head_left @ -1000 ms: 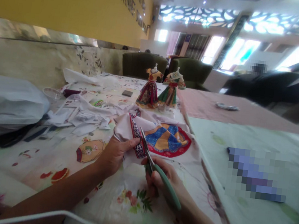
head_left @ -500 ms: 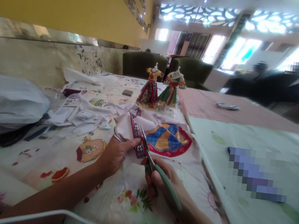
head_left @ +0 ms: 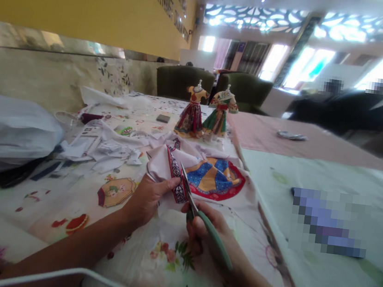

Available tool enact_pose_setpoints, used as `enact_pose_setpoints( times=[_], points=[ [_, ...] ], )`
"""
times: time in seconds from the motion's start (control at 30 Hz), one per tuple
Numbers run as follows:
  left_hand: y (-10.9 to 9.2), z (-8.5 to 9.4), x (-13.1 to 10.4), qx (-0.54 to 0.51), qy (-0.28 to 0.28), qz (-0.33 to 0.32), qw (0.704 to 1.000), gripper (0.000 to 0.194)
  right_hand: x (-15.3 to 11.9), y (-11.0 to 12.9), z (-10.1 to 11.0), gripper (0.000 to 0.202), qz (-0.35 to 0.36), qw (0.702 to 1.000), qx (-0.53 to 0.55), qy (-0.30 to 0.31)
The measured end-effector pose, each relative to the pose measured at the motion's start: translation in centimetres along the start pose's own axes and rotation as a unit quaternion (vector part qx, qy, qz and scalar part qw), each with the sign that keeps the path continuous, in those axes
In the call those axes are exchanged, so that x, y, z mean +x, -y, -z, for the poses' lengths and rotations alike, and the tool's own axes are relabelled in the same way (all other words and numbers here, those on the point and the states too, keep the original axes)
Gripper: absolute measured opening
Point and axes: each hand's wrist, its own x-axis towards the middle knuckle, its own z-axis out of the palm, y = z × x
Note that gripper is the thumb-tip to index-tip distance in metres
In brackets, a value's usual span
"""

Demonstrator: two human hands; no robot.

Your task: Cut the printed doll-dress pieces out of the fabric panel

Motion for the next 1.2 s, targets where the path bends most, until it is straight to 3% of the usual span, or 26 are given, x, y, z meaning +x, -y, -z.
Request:
enact_pose_setpoints(
  times=[0.93, 1.2],
  points=[
    [-0.01, -0.03, 0.13, -0.010, -0.006, -0.006, 1.000, 0.064, 0.05, 0.01, -0.31, 0.061, 0.005, 1.000, -0.007, -0.011],
    [0.14, 0.10, 0.09, -0.010, 0.024, -0.006, 1.000, 0.060, 0.21, -0.48, 0.03, 0.067, 0.008, 1.000, 0.015, -0.003]
  ],
)
